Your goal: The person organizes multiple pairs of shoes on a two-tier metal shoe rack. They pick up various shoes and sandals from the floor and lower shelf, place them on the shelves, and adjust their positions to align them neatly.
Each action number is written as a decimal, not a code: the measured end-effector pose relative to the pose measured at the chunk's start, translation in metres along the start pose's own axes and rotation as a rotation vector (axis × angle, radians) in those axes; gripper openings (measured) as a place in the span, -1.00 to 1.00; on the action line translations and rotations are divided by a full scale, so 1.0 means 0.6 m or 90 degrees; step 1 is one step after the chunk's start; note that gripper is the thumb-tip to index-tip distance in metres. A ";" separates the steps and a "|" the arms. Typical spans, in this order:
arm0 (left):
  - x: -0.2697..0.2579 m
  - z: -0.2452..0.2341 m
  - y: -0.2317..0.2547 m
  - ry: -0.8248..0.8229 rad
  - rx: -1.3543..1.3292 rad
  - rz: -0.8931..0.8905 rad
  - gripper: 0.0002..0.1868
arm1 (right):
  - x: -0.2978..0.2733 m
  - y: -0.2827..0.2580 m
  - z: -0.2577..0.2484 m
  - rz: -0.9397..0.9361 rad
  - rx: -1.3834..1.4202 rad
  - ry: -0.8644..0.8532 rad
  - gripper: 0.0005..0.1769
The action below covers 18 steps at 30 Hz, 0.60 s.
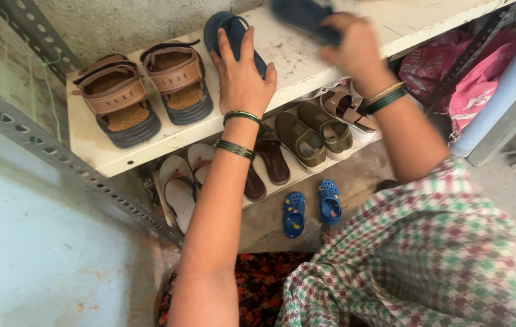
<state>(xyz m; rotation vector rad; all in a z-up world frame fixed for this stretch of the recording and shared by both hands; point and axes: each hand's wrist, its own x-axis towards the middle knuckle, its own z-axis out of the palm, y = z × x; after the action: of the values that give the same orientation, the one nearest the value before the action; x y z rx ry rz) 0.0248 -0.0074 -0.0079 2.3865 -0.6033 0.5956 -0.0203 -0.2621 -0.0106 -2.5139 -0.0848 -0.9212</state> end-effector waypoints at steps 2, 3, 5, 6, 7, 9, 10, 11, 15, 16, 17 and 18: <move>0.004 0.002 0.006 0.002 0.002 -0.008 -0.19 | -0.010 0.069 -0.044 -0.008 -0.050 0.009 -0.45; 0.008 0.003 0.010 0.007 -0.006 -0.005 -0.18 | -0.017 0.099 -0.061 -0.051 -0.097 0.044 -0.48; 0.015 0.010 0.025 0.013 -0.024 0.004 -0.14 | -0.018 0.150 -0.083 -0.064 -0.143 0.045 -0.44; 0.019 0.021 0.041 0.000 -0.031 -0.008 -0.16 | -0.019 0.169 -0.089 -0.072 -0.167 0.045 -0.42; 0.022 0.037 0.066 -0.013 -0.039 -0.020 -0.18 | -0.020 0.181 -0.087 -0.061 -0.183 0.048 -0.45; 0.031 0.072 0.124 -0.067 -0.038 -0.041 -0.22 | -0.016 0.193 -0.080 -0.044 -0.214 0.056 -0.51; 0.037 0.092 0.160 -0.109 -0.028 -0.050 -0.23 | -0.013 0.197 -0.081 -0.034 -0.209 0.054 -0.50; 0.043 0.108 0.187 -0.151 -0.018 -0.059 -0.22 | -0.013 0.199 -0.081 -0.024 -0.204 0.052 -0.49; 0.061 0.149 0.230 -0.083 -0.045 -0.020 -0.09 | -0.016 0.198 -0.079 -0.017 -0.242 0.074 -0.54; 0.064 0.153 0.228 -0.083 -0.038 -0.018 -0.09 | -0.015 0.197 -0.079 -0.019 -0.250 0.080 -0.55; 0.067 0.157 0.227 -0.083 -0.030 -0.017 -0.10 | -0.013 0.195 -0.078 -0.021 -0.257 0.087 -0.56; 0.069 0.159 0.224 -0.118 -0.036 -0.032 -0.09 | -0.009 0.193 -0.076 -0.024 -0.261 0.095 -0.56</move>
<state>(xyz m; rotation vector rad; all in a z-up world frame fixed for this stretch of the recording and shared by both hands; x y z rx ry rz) 0.0103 -0.1764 0.0046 2.4124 -0.6276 0.3336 -0.0276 -0.3850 -0.0298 -2.8073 0.1173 -1.2452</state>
